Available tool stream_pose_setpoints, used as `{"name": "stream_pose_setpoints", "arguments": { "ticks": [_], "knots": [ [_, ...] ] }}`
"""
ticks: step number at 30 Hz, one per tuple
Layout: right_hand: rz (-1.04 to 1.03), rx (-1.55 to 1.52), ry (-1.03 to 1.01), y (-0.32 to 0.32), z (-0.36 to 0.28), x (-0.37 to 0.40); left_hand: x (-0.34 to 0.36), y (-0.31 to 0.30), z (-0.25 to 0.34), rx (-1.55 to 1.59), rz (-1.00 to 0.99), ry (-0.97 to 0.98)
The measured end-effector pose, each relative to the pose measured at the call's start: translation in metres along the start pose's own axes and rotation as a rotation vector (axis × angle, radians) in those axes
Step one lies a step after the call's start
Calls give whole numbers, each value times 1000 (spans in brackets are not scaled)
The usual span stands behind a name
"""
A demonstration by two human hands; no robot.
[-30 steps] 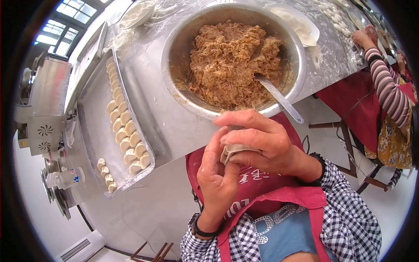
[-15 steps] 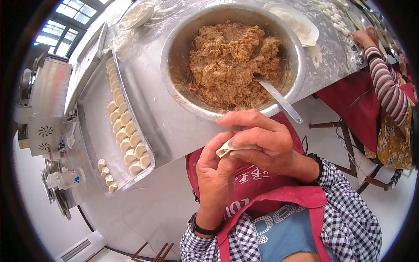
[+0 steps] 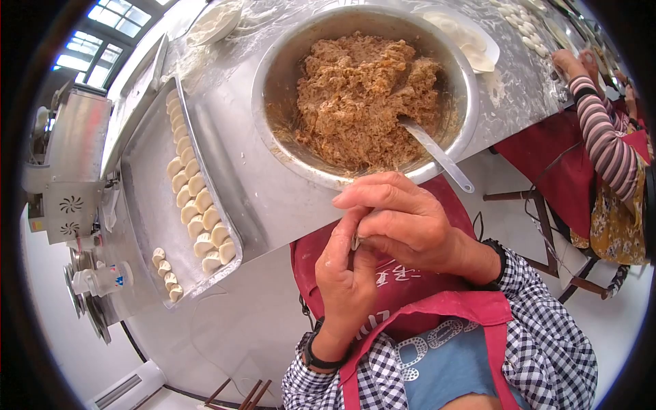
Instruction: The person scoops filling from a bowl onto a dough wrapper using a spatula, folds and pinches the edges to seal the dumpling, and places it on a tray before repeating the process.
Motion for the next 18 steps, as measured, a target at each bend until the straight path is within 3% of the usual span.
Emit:
{"name": "stream_pose_setpoints", "arguments": {
  "ticks": [5,12,18],
  "knots": [
    [-8,-55,53,-4,-4,-6,-1,1,4,189,50,-80],
    [-61,-82,61,-7,1,-3,-1,-1,6,145,-3,-72],
    [76,-285,212,-8,3,1,0,-2,-6,710,-46,-367]
  ]
}}
Point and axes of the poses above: each hand's wrist, its own x-axis away from the middle knuckle, its own y-axis out of the palm, z = x × y, the point moved 4 cm from there along -x, towards the middle knuckle, and after that the axes turned 13 degrees about x, right-handed, at the moved point
